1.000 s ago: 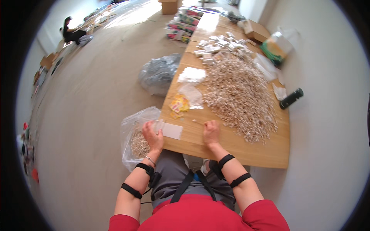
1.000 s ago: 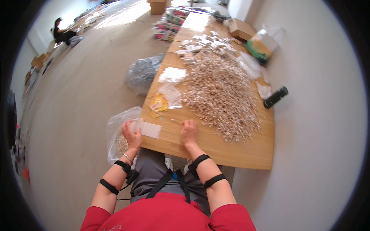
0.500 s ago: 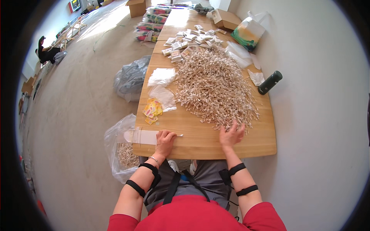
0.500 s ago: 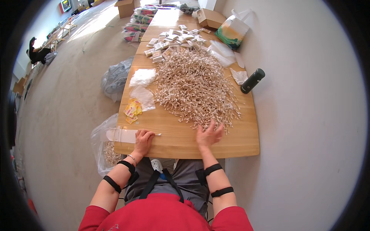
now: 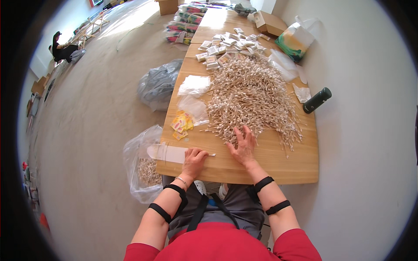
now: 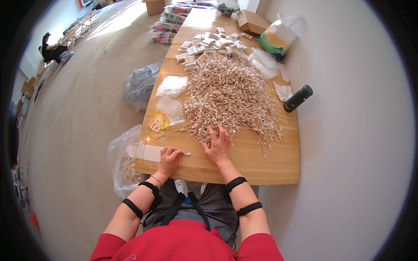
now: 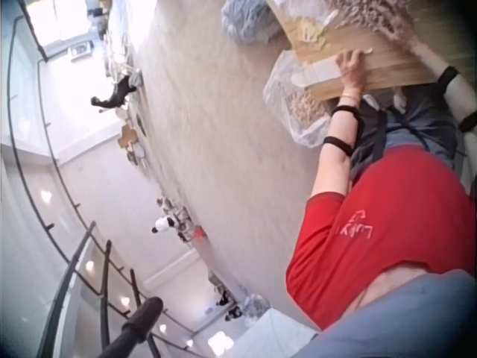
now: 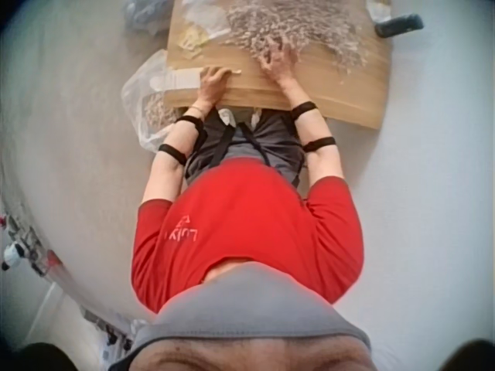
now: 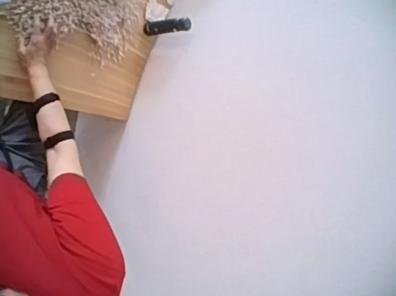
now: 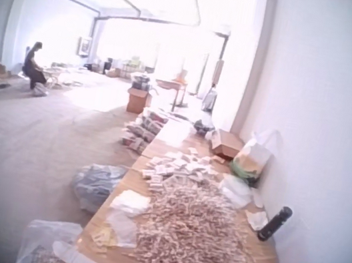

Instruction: Packaging bunches of cotton swabs into small plastic bags.

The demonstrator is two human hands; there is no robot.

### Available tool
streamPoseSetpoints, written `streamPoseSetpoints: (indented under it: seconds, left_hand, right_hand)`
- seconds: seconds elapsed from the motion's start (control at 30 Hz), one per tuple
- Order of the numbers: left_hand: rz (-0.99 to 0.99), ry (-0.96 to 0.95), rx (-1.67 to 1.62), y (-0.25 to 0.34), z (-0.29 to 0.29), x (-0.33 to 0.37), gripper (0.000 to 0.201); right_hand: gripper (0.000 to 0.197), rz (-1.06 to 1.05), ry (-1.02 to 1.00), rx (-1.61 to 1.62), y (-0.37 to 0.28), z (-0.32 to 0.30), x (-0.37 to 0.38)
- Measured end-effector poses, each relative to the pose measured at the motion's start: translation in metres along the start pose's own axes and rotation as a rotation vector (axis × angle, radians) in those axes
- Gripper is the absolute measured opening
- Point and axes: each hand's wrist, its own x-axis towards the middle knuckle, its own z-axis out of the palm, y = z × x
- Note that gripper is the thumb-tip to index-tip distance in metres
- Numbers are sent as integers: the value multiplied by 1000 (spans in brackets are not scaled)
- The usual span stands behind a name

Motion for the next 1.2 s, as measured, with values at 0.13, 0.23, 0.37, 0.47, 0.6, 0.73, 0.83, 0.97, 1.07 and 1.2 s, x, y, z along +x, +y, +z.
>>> streamPoseSetpoints:
  seconds: [0.13, 0.23, 0.37, 0.47, 0.6, 0.73, 0.83, 0.97, 1.07, 1.2]
  left_hand:
    - [14, 14, 8, 3, -1, 4, 9]
    - [20, 18, 6, 3, -2, 4, 9]
    - [23, 9, -1, 1, -4, 3, 8]
    - [28, 6, 25, 1, -3, 3, 8]
    - [30, 11, 20, 2, -2, 2, 8]
    - [26, -5, 23, 2, -2, 4, 8]
    - [19, -2, 20, 3, -4, 3, 8]
    - [32, 12, 9, 3, -3, 5, 9]
    - [25, 2, 14, -2, -2, 0, 9]
    - [16, -10, 6, 2, -2, 4, 9]
  right_hand:
    - [58, -115, -60, -127, 32, 1, 3]
    - [51, -5, -30, -242, 61, -6, 6]
    - [45, 142, 127, -388, 70, -13, 10]
    - [39, 127, 247, -411, 48, -5, 11]
    - [28, -150, 155, -295, -4, 15, 17]
    - [24, -120, 179, -359, -21, 39, 19]
    - [21, -200, 16, -246, -27, 44, 8]
    - [21, -368, -110, -49, -24, 47, -8]
    - [26, -314, -78, -21, -15, 27, -6]
    - [29, -160, -5, -211, 31, -2, 2]
